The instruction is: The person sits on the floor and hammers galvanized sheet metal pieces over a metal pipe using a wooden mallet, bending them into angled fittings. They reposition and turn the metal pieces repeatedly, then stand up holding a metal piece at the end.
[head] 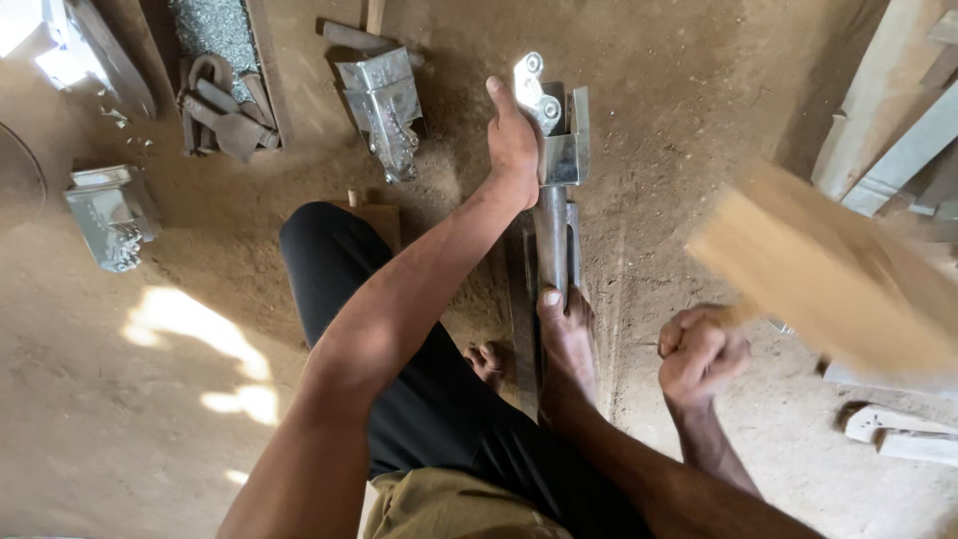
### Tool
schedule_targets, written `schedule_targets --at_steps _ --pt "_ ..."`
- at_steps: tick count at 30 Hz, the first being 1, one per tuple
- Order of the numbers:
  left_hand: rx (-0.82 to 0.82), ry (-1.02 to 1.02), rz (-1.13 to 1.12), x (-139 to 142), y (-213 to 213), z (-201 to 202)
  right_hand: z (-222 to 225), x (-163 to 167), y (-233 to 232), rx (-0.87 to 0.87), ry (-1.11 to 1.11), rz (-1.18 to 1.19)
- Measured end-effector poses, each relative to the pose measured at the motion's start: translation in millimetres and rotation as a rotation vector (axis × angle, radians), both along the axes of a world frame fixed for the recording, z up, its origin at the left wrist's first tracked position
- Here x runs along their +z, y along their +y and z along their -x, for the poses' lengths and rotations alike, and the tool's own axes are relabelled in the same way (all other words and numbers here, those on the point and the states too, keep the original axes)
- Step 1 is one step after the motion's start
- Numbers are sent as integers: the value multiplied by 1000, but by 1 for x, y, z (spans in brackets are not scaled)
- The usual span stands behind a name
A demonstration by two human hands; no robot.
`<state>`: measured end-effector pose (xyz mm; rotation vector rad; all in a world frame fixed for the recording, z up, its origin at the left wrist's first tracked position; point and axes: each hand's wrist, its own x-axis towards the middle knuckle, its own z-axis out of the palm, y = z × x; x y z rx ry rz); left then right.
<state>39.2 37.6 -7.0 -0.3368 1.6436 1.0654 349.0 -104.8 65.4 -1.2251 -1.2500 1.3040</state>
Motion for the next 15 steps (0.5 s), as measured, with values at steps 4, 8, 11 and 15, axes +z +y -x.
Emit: schedule_targets --at_steps 4,8,11,15 --pt "6 -204 -164 -3 1 3 8 -4 5 308 -847 -20" --pt "-36 -374 -289 4 -3 7 34 1 17 -33 -126 257" --pt "-11 -585 -378 8 -5 11 46 9 23 50 -82 -23" --pt "-68 -634 -373 10 -1 12 48 10 32 114 -408 182"
